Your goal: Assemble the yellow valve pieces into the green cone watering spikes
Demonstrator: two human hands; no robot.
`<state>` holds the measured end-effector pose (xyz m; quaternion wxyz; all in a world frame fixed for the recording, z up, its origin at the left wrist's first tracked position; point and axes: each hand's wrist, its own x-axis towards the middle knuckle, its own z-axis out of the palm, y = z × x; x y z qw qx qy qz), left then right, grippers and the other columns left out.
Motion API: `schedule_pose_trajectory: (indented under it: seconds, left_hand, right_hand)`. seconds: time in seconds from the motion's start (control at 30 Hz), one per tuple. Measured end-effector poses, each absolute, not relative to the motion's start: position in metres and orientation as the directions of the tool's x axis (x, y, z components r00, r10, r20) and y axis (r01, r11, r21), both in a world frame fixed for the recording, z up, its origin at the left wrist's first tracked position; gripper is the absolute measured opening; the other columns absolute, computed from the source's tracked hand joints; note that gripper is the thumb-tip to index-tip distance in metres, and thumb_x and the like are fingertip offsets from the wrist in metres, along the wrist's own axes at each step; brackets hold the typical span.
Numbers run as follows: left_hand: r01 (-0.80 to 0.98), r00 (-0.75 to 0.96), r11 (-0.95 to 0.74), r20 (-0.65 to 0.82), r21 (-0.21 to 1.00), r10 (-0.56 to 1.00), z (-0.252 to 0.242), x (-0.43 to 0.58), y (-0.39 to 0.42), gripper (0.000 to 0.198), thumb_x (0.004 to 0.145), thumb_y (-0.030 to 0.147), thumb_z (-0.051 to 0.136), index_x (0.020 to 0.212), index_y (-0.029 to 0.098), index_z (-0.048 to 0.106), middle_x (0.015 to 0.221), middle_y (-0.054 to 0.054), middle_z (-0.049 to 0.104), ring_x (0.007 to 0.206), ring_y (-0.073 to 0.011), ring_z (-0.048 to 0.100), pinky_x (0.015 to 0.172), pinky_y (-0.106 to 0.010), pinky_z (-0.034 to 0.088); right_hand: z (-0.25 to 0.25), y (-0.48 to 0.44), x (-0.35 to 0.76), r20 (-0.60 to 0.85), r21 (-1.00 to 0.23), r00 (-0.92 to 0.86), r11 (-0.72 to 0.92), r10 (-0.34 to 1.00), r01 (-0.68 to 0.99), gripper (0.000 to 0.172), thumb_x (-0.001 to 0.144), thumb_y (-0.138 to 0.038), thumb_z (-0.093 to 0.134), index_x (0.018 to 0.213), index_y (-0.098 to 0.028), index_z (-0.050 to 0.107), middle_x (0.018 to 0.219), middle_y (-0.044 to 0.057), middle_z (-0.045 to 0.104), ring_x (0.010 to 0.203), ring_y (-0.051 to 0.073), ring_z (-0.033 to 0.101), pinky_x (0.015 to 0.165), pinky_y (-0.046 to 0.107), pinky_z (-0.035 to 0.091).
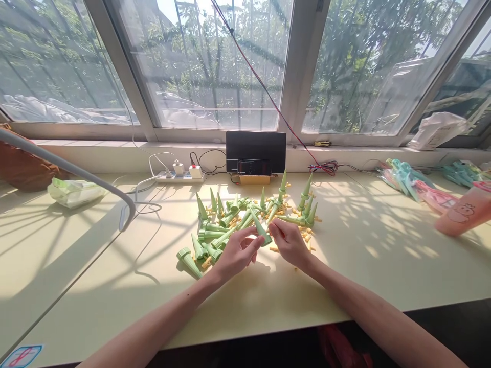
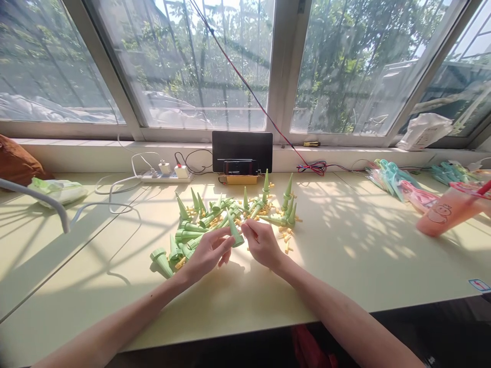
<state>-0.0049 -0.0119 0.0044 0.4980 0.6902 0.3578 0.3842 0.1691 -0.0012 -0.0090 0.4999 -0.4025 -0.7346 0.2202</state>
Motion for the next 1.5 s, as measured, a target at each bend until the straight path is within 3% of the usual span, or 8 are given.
schedule_pose_trajectory:
  seconds: [0.17,0.33,0.57,0.67,0.77,0.87,0.97,1.5]
  left_hand:
    - [0.197,0.379,-0.428,0.335,0.882,0.863,0.000,-0.002,-0.013,0.029,0.089,0.037,0.059,0.109,0.016,0.064,0.076,-0.001,0.057,0.051,-0.0072,0.051,0.046,-0.021,0.049]
    - [0.317,0.362,-0.636,0.530,0.704,0.767,-0.011,-0.003,-0.007,0.023,0.093,0.028,0.055,0.112,0.022,0.065,0.100,-0.005,0.059,0.059,-0.0059,0.053,0.048,-0.018,0.050]
    - [0.386,0.311,-0.650,0.571,0.655,0.760,-0.008,-0.003,-0.008,0.027,0.092,0.028,0.055,0.119,0.025,0.062,0.117,-0.008,0.057,0.063,-0.0060,0.056,0.050,-0.019,0.051]
    - [0.331,0.221,-0.554,0.508,0.764,0.832,-0.003,-0.001,-0.010,0.031,0.091,0.034,0.057,0.118,0.021,0.056,0.111,-0.008,0.059,0.061,-0.0072,0.057,0.047,-0.019,0.049]
    - [0.218,0.172,-0.379,0.346,0.900,0.922,0.001,0.001,-0.011,0.032,0.092,0.046,0.051,0.093,0.015,0.058,0.086,-0.004,0.062,0.049,-0.0066,0.054,0.041,-0.018,0.044]
    - [0.114,0.294,-0.177,0.137,0.978,0.946,0.005,0.000,-0.010,0.057,0.093,0.060,0.037,0.071,0.012,0.059,0.064,-0.003,0.059,0.039,-0.0073,0.049,0.035,-0.018,0.035]
    - [0.054,0.427,-0.039,0.013,0.998,0.904,0.005,-0.001,-0.009,0.066,0.092,0.065,0.033,0.069,0.010,0.062,0.061,-0.006,0.061,0.038,-0.0083,0.048,0.034,-0.019,0.032]
    - [0.164,0.359,-0.206,0.136,0.965,0.923,0.001,-0.003,-0.012,0.039,0.082,0.054,0.062,0.074,0.016,0.055,0.045,0.006,0.045,0.037,-0.0080,0.045,0.039,-0.019,0.036]
  right_hand:
    - [-0.010,-0.001,0.169,0.547,-0.737,-0.173,0.569,0.819,0.366,0.039,0.097,-0.032,0.041,0.062,-0.020,0.030,0.057,-0.005,0.031,0.053,0.010,0.028,0.051,0.026,0.024]
    - [-0.012,0.000,0.169,0.535,-0.750,-0.162,0.554,0.829,0.360,0.038,0.097,-0.031,0.042,0.062,-0.020,0.031,0.057,-0.005,0.031,0.053,0.010,0.028,0.051,0.025,0.024]
    - [-0.010,0.000,0.170,0.559,-0.744,-0.115,0.558,0.821,0.368,0.038,0.097,-0.034,0.044,0.062,-0.020,0.037,0.057,-0.004,0.036,0.054,0.011,0.032,0.052,0.025,0.028]
    - [-0.010,0.001,0.173,0.585,-0.743,-0.032,0.552,0.810,0.378,0.037,0.097,-0.035,0.044,0.064,-0.020,0.040,0.056,-0.005,0.036,0.053,0.011,0.033,0.051,0.026,0.028]
    - [-0.011,0.002,0.174,0.598,-0.742,0.004,0.551,0.802,0.382,0.035,0.097,-0.034,0.044,0.065,-0.020,0.042,0.055,-0.005,0.036,0.052,0.011,0.034,0.051,0.026,0.029]
    - [-0.010,0.001,0.173,0.625,-0.706,-0.056,0.595,0.778,0.384,0.034,0.097,-0.031,0.043,0.065,-0.020,0.043,0.057,-0.004,0.039,0.053,0.011,0.036,0.053,0.025,0.031]
    - [-0.007,-0.001,0.172,0.645,-0.661,-0.155,0.648,0.748,0.378,0.032,0.097,-0.027,0.043,0.066,-0.019,0.047,0.060,-0.002,0.044,0.056,0.011,0.039,0.055,0.025,0.033]
    - [-0.008,-0.003,0.170,0.584,-0.721,-0.149,0.595,0.798,0.357,0.033,0.096,-0.030,0.044,0.065,-0.020,0.043,0.059,-0.003,0.041,0.055,0.011,0.035,0.054,0.025,0.031]
